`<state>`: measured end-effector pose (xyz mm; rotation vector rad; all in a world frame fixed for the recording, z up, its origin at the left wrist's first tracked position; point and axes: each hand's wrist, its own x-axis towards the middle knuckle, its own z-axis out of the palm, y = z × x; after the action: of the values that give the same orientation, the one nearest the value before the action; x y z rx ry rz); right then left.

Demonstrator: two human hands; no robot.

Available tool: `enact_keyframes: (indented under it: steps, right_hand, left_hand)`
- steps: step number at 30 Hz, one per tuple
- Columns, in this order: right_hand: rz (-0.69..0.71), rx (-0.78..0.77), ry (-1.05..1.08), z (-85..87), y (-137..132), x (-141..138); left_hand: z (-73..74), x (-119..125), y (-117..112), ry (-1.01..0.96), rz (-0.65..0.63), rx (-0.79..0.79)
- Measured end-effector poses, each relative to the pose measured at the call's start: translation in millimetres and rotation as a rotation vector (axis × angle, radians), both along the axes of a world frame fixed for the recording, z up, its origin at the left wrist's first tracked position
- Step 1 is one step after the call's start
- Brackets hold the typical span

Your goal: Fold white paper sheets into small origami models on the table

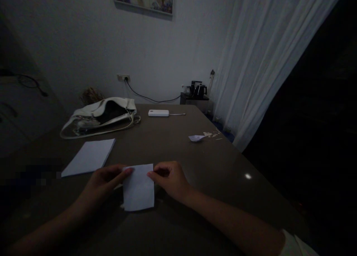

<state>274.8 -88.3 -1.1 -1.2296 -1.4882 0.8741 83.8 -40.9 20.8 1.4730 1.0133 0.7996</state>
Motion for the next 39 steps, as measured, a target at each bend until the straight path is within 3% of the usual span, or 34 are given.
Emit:
enact_keyframes:
  steps: [7, 17, 20, 25, 32, 36, 39]
  right_hand:
    - [0.020, 0.004, -0.001, 2.5, 0, 2]
    - [0.096, -0.072, 0.131, 1.0, 2, 3]
    - [0.076, -0.098, 0.156, -0.9, 4, 4]
    - [0.045, -0.140, 0.222, -5.0, 8, 7]
    - [0.016, -0.153, 0.257, -6.5, 10, 7]
    - [-0.017, -0.127, 0.262, -3.7, 11, 9]
    - [-0.014, -0.113, 0.255, -1.5, 10, 9]
  left_hand:
    - [-2.9, -2, 3, -0.006, 0.014, -0.023]
    - [-5.1, -6, 4, -0.041, -0.078, 0.013]
    - [-6.2, -4, 5, -0.009, -0.088, -0.024]
    - [-8.2, -2, 8, 0.080, -0.234, -0.068]
    - [-4.5, -1, 2, 0.086, -0.240, -0.127]
    - [-3.4, -2, 2, 0.121, -0.333, -0.053]
    - [-3.4, -4, 2, 0.124, -0.323, -0.053]
